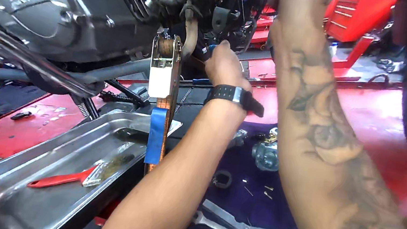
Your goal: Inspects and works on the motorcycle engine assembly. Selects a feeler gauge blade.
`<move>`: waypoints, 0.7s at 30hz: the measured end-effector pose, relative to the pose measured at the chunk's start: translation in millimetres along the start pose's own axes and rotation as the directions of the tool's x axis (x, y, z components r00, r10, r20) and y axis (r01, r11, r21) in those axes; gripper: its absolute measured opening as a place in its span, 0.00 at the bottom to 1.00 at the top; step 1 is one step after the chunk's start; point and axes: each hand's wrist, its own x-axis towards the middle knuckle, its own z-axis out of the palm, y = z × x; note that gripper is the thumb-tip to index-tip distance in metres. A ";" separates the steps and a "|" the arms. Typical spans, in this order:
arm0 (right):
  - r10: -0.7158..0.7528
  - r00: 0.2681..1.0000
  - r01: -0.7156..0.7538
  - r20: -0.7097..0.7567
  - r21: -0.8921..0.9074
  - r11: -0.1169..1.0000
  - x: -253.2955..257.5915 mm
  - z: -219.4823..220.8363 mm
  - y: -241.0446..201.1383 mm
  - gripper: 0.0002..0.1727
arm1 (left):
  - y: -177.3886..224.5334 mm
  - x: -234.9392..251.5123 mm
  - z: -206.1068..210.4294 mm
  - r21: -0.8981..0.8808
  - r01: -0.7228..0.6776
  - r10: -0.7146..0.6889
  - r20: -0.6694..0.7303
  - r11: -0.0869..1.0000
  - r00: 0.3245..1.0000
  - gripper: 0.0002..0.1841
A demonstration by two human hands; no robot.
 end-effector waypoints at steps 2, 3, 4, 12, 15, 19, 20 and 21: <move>0.075 0.997 -0.074 0.003 -0.071 0.995 -6.7 9.6 -0.9 0.15 | 10.7 -25.4 -15.6 -0.009 0.034 -0.034 0.045 0.999 0.998 0.11; 0.079 0.997 -0.077 0.012 -0.106 0.991 -12.4 11.6 -4.3 0.14 | 15.8 -43.2 -26.3 0.002 0.023 -0.023 0.070 1.000 0.997 0.14; 0.072 0.997 -0.066 0.041 -0.139 0.988 -18.8 10.0 -7.1 0.11 | 19.3 -62.7 -40.3 0.034 0.004 -0.008 0.116 0.999 0.993 0.17; 0.134 0.956 -0.036 0.262 -0.346 0.937 -144.2 -54.6 -69.0 0.07 | 6.8 -160.3 -196.9 0.497 -0.758 0.078 0.813 0.421 0.577 0.08; 0.117 0.901 -0.023 0.418 -0.222 0.975 -189.3 -94.1 -93.9 0.12 | -3.9 -160.8 -214.5 0.458 -0.887 -0.098 0.887 0.061 0.451 0.08; -0.013 0.811 0.197 0.585 -0.251 0.948 -226.5 -164.4 -105.8 0.16 | -14.2 -167.0 -204.1 0.476 -0.876 -0.330 0.817 -0.080 0.474 0.10; -0.044 0.794 0.219 0.606 -0.218 0.951 -230.7 -178.2 -96.9 0.15 | -14.4 -168.4 -199.9 0.471 -0.879 -0.359 0.810 -0.074 0.464 0.10; -0.069 0.775 0.237 0.628 -0.188 0.953 -234.3 -188.9 -86.1 0.14 | -15.6 -169.0 -197.5 0.459 -0.885 -0.346 0.821 -0.073 0.454 0.09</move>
